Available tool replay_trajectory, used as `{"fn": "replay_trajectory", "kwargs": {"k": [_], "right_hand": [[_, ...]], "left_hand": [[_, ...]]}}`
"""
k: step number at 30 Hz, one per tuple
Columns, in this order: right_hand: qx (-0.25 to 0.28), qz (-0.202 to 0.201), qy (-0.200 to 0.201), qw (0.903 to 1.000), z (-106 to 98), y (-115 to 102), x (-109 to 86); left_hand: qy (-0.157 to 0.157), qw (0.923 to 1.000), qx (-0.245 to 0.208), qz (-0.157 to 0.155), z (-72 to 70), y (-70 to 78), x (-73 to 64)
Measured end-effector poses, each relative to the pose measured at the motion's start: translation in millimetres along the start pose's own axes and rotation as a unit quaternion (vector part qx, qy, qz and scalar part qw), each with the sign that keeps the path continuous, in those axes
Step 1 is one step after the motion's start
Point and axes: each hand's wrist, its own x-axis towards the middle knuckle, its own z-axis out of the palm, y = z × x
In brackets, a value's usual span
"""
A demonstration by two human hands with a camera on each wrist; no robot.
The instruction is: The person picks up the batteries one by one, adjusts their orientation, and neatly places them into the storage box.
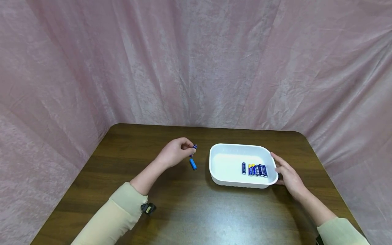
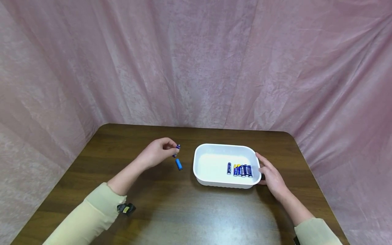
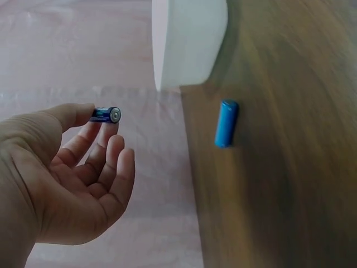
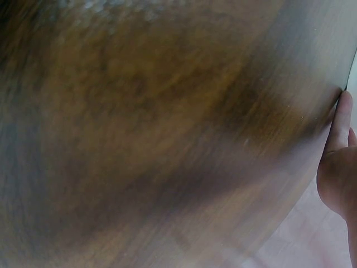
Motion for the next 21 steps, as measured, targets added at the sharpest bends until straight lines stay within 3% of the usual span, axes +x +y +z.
{"fn": "replay_trajectory", "kwargs": {"k": [8, 21], "right_hand": [[0.005, 0.007, 0.004, 1.0, 1, -2, -0.9], [0.004, 0.009, 0.005, 0.9999, 3, -3, -0.2]], "left_hand": [[-0.022, 0.9973, -0.063, 0.03, 7.1, 24.4, 7.7], [-0.042, 0.9949, -0.067, 0.063, 23.7, 56.6, 21.9]]}}
